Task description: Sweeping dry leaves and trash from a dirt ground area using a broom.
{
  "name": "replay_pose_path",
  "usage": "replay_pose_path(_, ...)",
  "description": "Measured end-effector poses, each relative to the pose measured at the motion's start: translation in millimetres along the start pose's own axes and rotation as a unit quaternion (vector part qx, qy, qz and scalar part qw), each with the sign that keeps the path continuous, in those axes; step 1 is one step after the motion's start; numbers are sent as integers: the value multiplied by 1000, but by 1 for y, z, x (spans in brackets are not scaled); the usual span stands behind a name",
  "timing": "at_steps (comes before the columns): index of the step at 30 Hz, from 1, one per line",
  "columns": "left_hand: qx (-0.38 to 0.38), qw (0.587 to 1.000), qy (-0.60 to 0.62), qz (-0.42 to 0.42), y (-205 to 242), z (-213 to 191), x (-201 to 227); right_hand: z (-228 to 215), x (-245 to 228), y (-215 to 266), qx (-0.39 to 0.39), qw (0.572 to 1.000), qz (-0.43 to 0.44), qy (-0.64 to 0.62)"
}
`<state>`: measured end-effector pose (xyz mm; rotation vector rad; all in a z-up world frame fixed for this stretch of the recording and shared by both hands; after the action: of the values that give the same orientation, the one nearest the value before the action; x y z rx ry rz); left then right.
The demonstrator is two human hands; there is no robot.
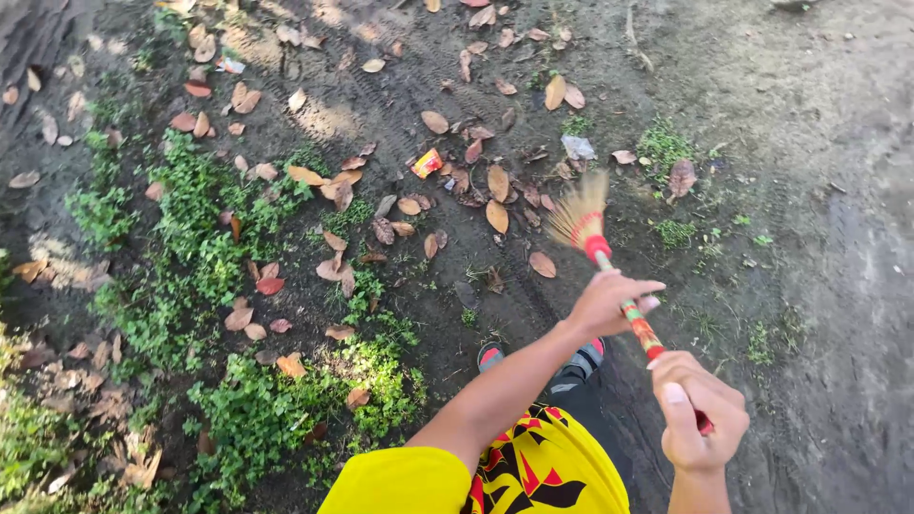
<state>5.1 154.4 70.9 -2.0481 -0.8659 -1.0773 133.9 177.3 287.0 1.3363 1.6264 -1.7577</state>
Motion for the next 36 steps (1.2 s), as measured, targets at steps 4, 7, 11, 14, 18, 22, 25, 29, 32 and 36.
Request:
replay_pose_path(4,-86,996,-1,27,20,45,2,7,11,7,-5,999,6,37)
replay_pose_path(7,-179,984,-5,-8,35,70,-36,11,32,15,-22,997,46,58)
replay_pose_path(11,-206,970,-126,22,40,53,-81,-2,68,41,25,994,70,-74)
replay_pose_path(14,-170,958,-226,38,27,14,-92,1,82,51,60,986,59,-141)
replay_pose_path(18,-132,946,-296,18,12,-20,-97,-8,101,74,109,976,59,-181)
replay_pose_path(22,-82,961,-266,13,-4,-36,-70,-20,82,70,117,976,54,-178)
replay_pose_path(25,-68,970,-229,43,-16,-20,-43,-27,53,53,108,986,30,-125)
replay_pose_path(29,-133,975,-172,54,-26,28,-7,-39,14,33,111,992,-19,-49)
replay_pose_path(32,-173,972,-129,88,-28,72,10,-45,4,19,96,995,-30,7)
replay_pose_path(36,-205,971,-61,105,-35,122,6,-46,27,4,35,995,-2,90)
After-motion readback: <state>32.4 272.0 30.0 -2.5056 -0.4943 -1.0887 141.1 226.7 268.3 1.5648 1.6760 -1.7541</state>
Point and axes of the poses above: each hand's wrist, its own y-axis away from the middle knuckle, its own z-axis out of the palm, x = y × z, the point moved 7 cm from there along -y, towards the middle knuckle, and after that the axes turned 7 degrees about -z, right-handed, at the moved point
